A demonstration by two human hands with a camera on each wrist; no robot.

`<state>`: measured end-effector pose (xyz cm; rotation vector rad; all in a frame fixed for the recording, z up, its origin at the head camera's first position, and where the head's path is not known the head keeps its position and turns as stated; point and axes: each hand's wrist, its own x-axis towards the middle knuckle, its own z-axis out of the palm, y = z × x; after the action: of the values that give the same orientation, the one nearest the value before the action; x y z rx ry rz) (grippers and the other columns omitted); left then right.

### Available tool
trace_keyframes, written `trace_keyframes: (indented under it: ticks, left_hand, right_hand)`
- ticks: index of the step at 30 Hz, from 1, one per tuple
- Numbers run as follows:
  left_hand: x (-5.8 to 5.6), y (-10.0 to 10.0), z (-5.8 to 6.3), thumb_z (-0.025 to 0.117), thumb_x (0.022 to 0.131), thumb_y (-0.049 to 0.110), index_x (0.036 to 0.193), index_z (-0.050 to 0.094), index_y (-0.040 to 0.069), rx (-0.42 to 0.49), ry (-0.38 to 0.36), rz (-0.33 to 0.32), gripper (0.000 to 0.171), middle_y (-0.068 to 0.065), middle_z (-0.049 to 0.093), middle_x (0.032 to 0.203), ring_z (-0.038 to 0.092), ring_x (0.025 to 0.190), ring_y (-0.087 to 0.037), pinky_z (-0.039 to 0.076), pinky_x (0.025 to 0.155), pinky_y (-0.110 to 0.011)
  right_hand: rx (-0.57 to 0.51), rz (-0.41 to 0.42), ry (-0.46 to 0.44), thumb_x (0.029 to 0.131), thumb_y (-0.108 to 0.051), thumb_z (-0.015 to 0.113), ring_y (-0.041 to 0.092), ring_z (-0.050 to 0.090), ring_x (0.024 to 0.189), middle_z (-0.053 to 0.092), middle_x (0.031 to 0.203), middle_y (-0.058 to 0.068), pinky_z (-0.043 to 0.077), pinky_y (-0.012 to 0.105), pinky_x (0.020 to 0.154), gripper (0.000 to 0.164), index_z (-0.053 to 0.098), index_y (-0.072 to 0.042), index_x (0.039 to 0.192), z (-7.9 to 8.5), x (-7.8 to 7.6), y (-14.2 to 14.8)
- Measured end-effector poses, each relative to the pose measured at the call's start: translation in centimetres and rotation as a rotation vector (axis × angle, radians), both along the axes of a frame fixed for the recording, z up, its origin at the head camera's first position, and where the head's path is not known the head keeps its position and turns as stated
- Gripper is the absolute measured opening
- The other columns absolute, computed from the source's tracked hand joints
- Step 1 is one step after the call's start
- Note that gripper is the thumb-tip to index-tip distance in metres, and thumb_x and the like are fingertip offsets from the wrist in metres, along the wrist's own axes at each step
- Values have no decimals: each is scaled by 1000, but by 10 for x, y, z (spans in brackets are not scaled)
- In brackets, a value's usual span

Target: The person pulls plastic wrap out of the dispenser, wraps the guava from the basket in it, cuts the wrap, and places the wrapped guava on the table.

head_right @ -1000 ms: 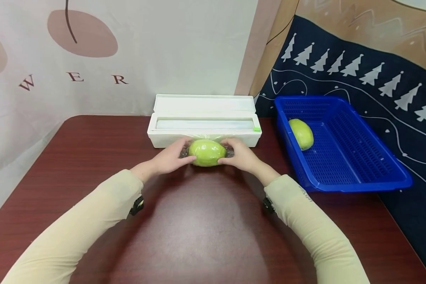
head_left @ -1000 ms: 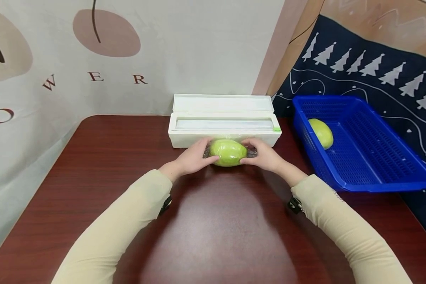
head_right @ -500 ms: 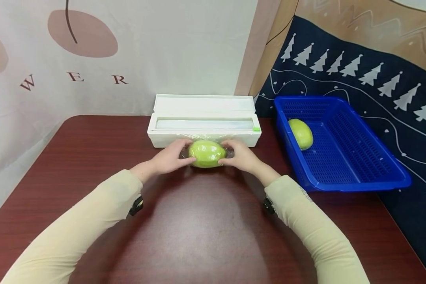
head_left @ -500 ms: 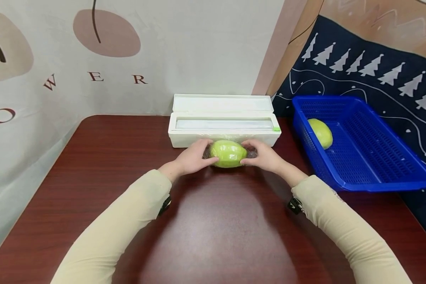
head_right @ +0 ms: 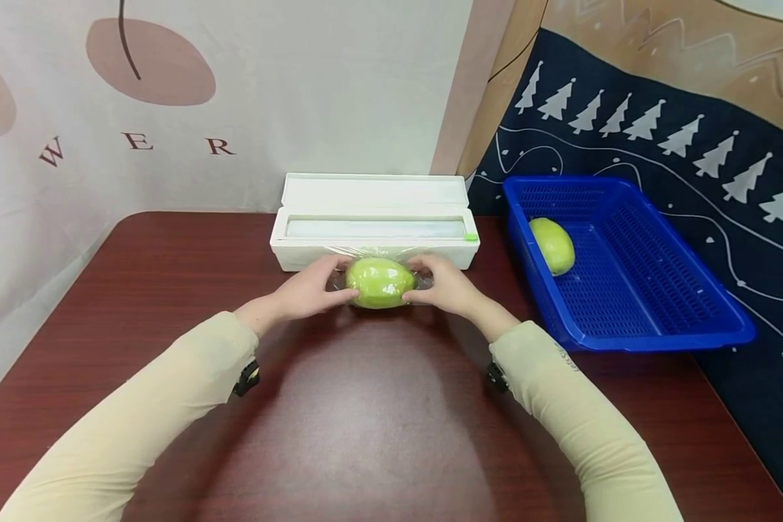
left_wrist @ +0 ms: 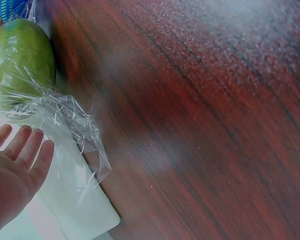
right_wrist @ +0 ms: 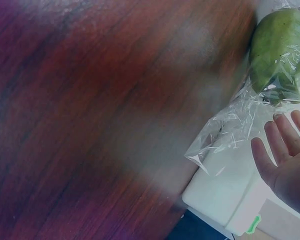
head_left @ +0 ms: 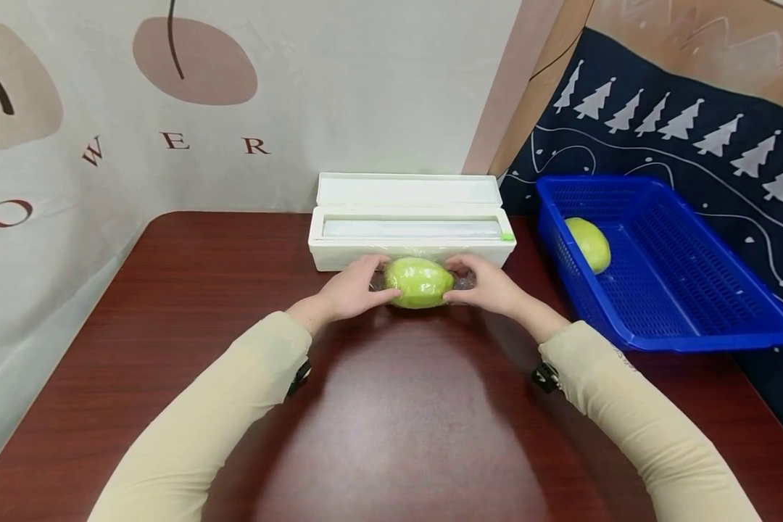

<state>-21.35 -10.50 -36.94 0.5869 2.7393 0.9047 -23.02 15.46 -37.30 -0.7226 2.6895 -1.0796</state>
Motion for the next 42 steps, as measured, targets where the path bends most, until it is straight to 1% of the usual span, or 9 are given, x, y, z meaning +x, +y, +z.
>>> trace_keyframes:
  ticks: [6,8,12,14,17,24,33,38,42]
  left_hand:
    - [-1,-2,5,59,89,39,137,39,2,29,1,-14,64,-15,48,136,49,123,-26,40,104,-40]
    - [-3,-1,9,58,90,38,137,39,2,43,4,-10,62,-15,48,136,49,124,-27,40,104,-41]
    - [-9,2,20,56,92,36,137,40,3,77,63,0,58,-15,49,133,47,124,-29,39,104,-42]
    - [-14,7,25,56,92,36,136,41,3,78,95,1,57,-15,51,132,47,123,-29,38,105,-42]
    - [-21,15,32,57,91,37,136,42,5,63,110,1,57,-13,52,131,47,123,-28,38,105,-42]
    - [-35,37,38,56,91,39,137,42,8,19,103,-26,57,-11,53,133,48,124,-25,38,105,-41]
    - [-50,63,40,56,92,37,136,44,9,65,83,-71,54,-10,54,133,48,124,-23,37,106,-38]
    - [-61,77,39,59,91,35,133,47,9,99,89,-89,51,-10,55,131,49,122,-23,38,106,-36]
    - [-72,94,36,63,89,31,130,49,8,138,74,-110,50,-10,57,127,51,118,-23,40,102,-34]
  right_hand:
    - [-4,-45,28,80,-18,73,33,56,112,59,120,22,45,45,96,55,52,5,125,5,0,5]
    - [-22,-120,86,81,-19,72,34,56,111,60,119,23,46,46,94,52,53,5,124,8,-1,7]
    - [-36,-354,239,81,-21,72,38,47,116,53,125,26,39,48,99,57,50,6,126,11,-8,16]
    - [-26,-453,258,80,-22,74,39,40,121,46,131,26,34,48,104,65,44,7,130,9,-14,23]
    - [16,-516,213,79,-25,75,40,29,131,34,141,25,27,49,110,77,34,6,137,7,-22,33]
    - [97,-480,67,81,-28,73,41,17,141,18,152,26,17,51,115,93,15,6,146,-1,-41,51]
    - [126,-385,-48,88,-31,64,35,8,145,5,157,19,12,49,117,92,2,-3,150,-6,-58,63]
    - [122,-352,-67,90,-31,61,34,4,145,1,157,17,9,48,118,91,-3,-6,150,-10,-62,67]
    - [148,-354,-40,90,-32,61,35,2,145,2,158,15,7,49,118,89,1,-9,151,-14,-62,68]
